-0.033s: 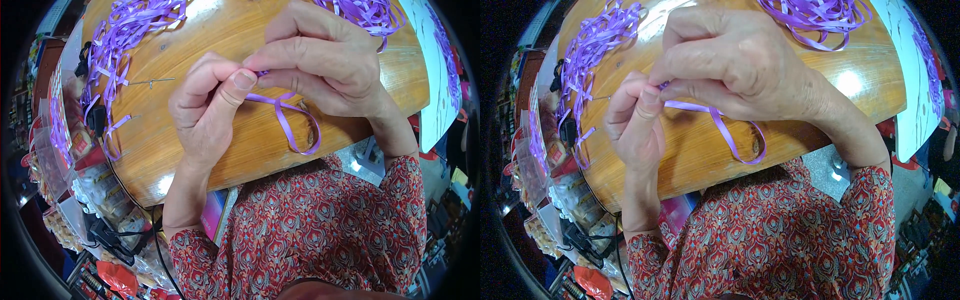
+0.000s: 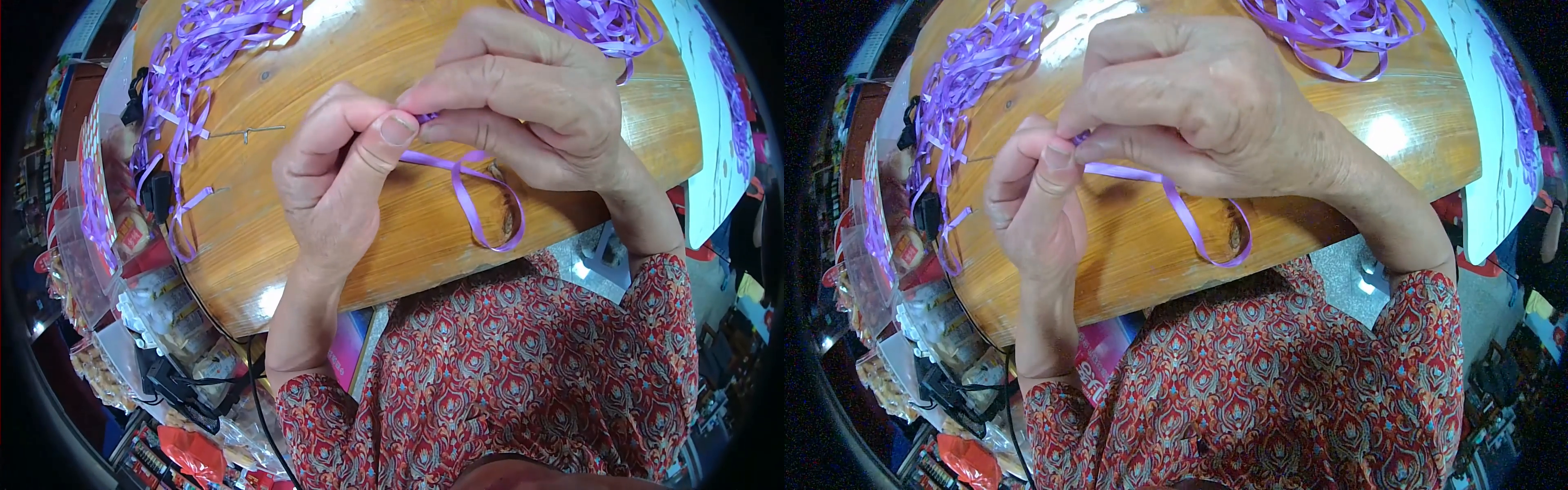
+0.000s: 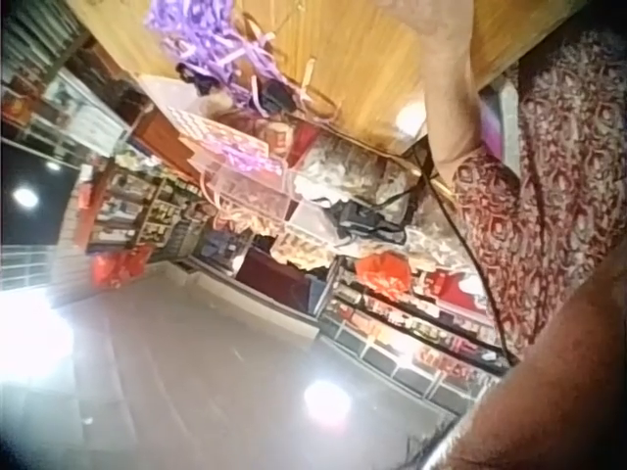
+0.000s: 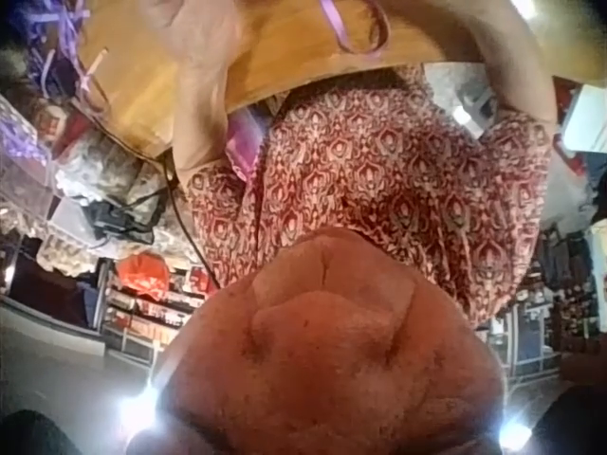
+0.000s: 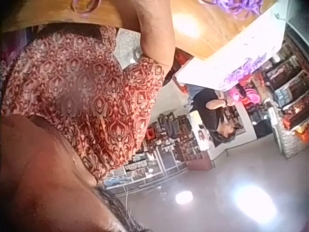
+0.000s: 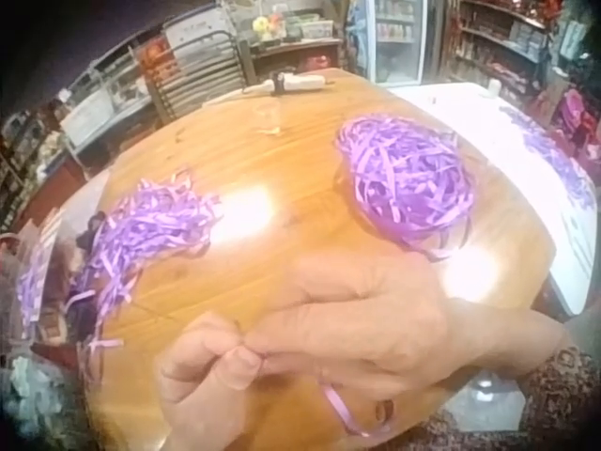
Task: The person rolls a purple ribbon by hand to form a small flower shape and then secures it with a plastic clip. They then pick up another ribbon from the table and repeat the process.
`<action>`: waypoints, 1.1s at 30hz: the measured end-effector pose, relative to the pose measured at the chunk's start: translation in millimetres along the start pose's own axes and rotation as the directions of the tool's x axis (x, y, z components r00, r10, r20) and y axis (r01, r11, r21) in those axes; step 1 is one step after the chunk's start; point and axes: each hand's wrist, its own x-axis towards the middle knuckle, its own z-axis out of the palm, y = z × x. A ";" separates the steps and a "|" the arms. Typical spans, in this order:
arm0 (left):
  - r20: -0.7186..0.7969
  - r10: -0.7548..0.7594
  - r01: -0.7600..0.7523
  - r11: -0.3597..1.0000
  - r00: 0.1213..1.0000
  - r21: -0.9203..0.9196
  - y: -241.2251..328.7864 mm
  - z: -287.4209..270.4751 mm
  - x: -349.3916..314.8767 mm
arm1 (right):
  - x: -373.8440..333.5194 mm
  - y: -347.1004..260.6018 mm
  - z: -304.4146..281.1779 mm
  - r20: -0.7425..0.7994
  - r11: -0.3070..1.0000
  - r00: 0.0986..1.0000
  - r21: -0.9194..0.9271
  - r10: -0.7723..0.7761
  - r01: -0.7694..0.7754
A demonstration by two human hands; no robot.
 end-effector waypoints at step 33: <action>0.006 0.136 -0.130 0.936 0.991 0.327 -2.3 -2.8 -0.6 | -13.6 31.2 31.7 0.002 0.622 0.957 0.759 0.289 -0.190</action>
